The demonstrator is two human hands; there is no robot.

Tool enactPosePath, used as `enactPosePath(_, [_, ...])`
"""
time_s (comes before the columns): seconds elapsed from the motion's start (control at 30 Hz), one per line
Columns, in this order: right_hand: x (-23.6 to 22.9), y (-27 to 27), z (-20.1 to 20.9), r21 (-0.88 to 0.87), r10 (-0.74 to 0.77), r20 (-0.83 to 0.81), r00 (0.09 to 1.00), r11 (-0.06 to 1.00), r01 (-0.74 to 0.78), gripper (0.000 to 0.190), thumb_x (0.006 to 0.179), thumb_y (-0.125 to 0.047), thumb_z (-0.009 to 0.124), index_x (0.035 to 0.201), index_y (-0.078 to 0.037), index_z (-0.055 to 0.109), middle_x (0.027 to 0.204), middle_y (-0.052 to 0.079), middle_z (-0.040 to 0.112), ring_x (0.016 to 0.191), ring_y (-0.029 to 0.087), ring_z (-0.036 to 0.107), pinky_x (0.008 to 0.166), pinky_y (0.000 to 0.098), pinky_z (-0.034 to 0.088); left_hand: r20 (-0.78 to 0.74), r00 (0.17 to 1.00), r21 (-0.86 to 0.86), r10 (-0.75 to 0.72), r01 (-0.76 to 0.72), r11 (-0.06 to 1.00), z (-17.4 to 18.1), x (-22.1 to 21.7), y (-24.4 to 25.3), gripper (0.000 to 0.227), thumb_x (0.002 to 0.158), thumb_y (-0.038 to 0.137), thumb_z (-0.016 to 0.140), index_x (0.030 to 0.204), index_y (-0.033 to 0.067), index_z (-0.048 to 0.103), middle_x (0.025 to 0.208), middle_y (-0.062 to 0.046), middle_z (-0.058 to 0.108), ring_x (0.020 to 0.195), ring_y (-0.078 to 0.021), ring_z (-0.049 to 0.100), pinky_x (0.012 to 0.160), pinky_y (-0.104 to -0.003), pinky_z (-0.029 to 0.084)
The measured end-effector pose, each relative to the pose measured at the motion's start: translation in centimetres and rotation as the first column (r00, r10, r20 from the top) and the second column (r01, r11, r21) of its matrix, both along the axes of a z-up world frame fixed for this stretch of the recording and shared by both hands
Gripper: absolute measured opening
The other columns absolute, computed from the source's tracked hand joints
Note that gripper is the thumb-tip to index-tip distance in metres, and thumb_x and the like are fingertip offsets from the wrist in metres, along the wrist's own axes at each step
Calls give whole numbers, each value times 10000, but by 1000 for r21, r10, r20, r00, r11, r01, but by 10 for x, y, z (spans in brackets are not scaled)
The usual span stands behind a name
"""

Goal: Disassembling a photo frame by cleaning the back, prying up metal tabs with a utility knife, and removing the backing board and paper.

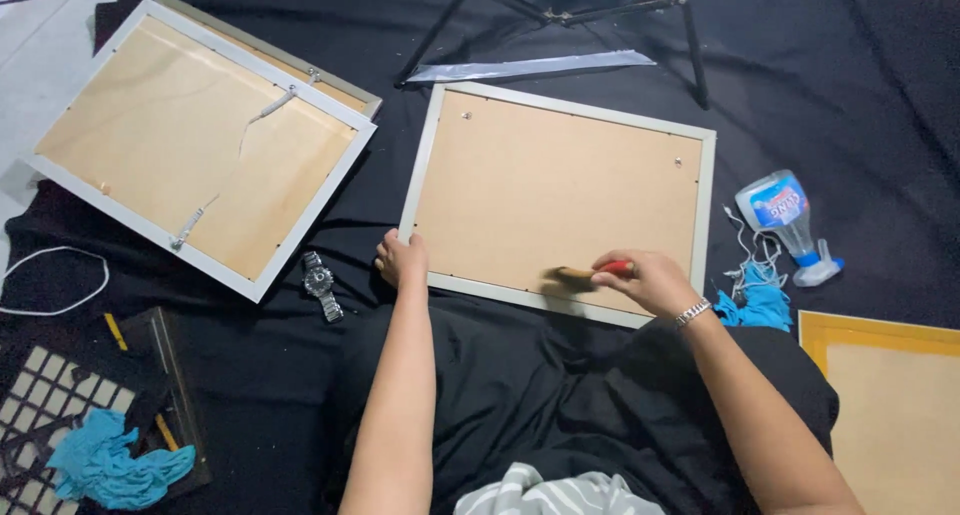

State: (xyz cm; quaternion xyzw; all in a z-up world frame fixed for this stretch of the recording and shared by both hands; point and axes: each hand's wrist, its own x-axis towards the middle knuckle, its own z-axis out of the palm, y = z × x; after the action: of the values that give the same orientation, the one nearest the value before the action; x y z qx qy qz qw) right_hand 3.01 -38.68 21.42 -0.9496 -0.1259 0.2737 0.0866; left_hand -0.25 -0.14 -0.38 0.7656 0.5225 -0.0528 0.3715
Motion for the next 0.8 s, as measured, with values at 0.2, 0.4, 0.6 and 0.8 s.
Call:
enactPosePath(0.2, [-2, -33, 3, 52, -99, -69, 993, 993, 102, 275, 879, -536, 705, 1082, -369, 785, 1067, 23, 814, 1144, 309, 706, 1006, 421, 525, -17, 995, 0, -94, 94, 996, 5, -5, -2, 577, 944, 435, 484, 1483, 237, 429, 1481, -85, 417, 1386, -350, 382, 1158, -498, 321])
enactPosePath(0.4, [-5, -45, -5, 132, -210, 2, 978, 969, 208, 323, 893, -562, 684, 1129, -360, 771, 1057, 61, 806, 1139, 343, 694, 996, 454, 529, -35, 992, 62, -123, 125, 990, 29, -4, -20, 608, 946, 405, 511, 1509, 216, 383, 1539, -83, 342, 1420, -377, 322, 1185, -525, 271])
enactPosePath(0.6, [-5, -78, 15, -39, -123, -57, 991, 992, 121, 322, 879, -548, 678, 1117, -361, 787, 1099, 136, 802, 1152, 383, 690, 1018, 460, 530, 31, 969, 142, -245, 239, 961, 89, -16, -48, 557, 951, 297, 533, 1480, 169, 413, 1513, -40, 319, 1374, -334, 329, 1178, -521, 242])
enactPosePath(0.8, [-7, -79, 14, -98, -139, 84, 987, 984, 147, 247, 909, -518, 660, 1072, -374, 777, 1050, 51, 808, 1116, 316, 718, 974, 423, 552, 118, 939, 300, -324, 277, 913, 100, -23, -86, 517, 919, 223, 596, 1417, 121, 504, 1459, -70, 392, 1338, -353, 365, 1129, -539, 311])
